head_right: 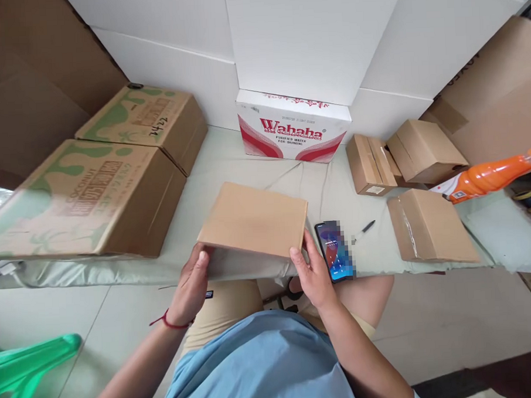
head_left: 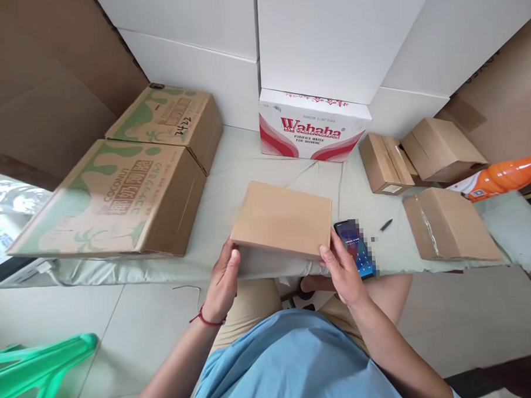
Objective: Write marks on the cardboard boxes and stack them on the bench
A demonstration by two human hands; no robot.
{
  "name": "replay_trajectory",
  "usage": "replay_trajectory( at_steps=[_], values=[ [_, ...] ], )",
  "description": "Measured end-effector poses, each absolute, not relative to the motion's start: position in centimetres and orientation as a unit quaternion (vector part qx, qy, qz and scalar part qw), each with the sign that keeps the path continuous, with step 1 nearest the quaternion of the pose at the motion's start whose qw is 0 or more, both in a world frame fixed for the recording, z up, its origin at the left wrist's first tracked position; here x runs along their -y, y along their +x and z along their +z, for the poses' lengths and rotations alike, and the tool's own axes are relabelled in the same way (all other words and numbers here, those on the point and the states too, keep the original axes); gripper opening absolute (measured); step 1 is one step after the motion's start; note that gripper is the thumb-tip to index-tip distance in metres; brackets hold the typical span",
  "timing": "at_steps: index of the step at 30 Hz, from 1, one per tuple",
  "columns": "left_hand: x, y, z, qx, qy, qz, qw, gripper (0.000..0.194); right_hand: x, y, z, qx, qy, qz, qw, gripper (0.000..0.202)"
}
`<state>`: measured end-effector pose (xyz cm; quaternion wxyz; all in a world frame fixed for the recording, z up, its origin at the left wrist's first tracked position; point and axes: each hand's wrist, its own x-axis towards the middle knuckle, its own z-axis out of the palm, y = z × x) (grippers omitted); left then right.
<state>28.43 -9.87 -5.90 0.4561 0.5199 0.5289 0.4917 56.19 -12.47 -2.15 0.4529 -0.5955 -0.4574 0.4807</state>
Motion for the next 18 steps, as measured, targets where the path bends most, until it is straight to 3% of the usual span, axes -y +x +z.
replay_trajectory(
  at_steps=[8, 18],
  values=[
    [11.3, 28.2, -8.1, -0.471, 0.507, 0.522, 0.499, 0.069, 12.4, 57.8, -2.8, 0.374, -0.587, 0.538, 0.476, 0.072],
    [11.3, 29.1, -6.2, -0.422, 0.473, 0.565, 0.529, 0.061, 12.4, 56.9, -2.8, 0.285, -0.533, 0.575, 0.551, 0.059]
  ],
)
